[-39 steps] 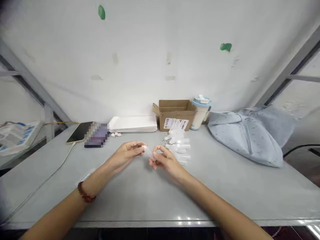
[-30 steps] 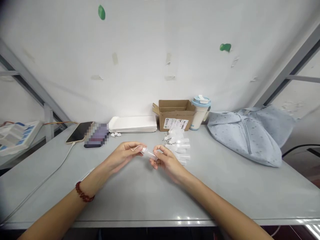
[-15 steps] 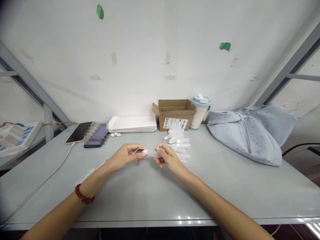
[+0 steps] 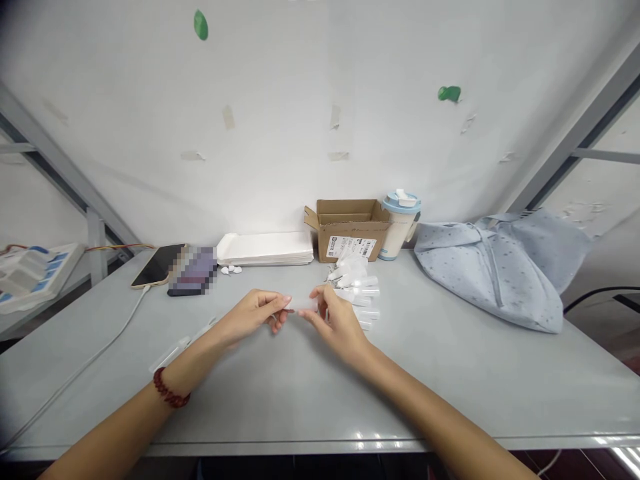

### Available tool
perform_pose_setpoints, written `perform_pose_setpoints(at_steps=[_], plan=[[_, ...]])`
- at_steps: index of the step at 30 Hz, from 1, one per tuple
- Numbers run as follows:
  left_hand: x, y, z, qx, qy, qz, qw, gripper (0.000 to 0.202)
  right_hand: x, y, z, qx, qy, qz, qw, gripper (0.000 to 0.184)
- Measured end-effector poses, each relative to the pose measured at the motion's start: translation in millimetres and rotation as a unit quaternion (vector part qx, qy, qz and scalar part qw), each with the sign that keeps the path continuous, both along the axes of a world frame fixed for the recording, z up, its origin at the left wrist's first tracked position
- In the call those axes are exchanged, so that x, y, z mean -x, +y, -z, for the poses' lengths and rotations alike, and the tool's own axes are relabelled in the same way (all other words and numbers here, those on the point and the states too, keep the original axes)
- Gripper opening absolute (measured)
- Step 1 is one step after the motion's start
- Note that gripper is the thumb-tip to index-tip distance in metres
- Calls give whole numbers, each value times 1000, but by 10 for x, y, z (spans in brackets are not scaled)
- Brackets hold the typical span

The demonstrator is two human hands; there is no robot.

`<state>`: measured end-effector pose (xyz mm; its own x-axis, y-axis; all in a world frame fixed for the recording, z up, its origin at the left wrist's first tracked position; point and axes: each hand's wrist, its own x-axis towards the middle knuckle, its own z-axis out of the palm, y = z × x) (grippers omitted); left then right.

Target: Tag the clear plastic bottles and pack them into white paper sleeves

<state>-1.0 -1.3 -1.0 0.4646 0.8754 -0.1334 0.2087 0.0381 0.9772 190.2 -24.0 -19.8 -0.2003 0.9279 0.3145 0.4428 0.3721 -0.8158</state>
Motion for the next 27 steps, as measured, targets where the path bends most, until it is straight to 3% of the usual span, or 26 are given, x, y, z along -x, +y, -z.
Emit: perform_pose_setpoints(at_steps=[2, 5, 13, 15, 22, 27], plan=[[0, 4, 8, -10, 3, 3, 1000, 41, -2, -5, 37, -53, -48, 14, 997, 20], [1, 2, 5, -21, 0, 14, 1000, 37, 6, -25, 34, -53, -59, 10, 997, 19], [-45, -43, -52, -46, -7, -6, 999, 27, 12, -3, -58, 146, 81, -27, 986, 32], [-49, -38, -44, -47, -18, -8, 999, 26, 9, 9, -62, 165, 102, -30, 980, 33], [-18, -2, -8, 19, -28, 22, 999, 43, -7, -20, -64, 55, 75, -3, 996, 24], [-25, -17, -12, 16, -28, 26, 999, 41, -25, -21, -58, 13, 54, -3, 998, 20]])
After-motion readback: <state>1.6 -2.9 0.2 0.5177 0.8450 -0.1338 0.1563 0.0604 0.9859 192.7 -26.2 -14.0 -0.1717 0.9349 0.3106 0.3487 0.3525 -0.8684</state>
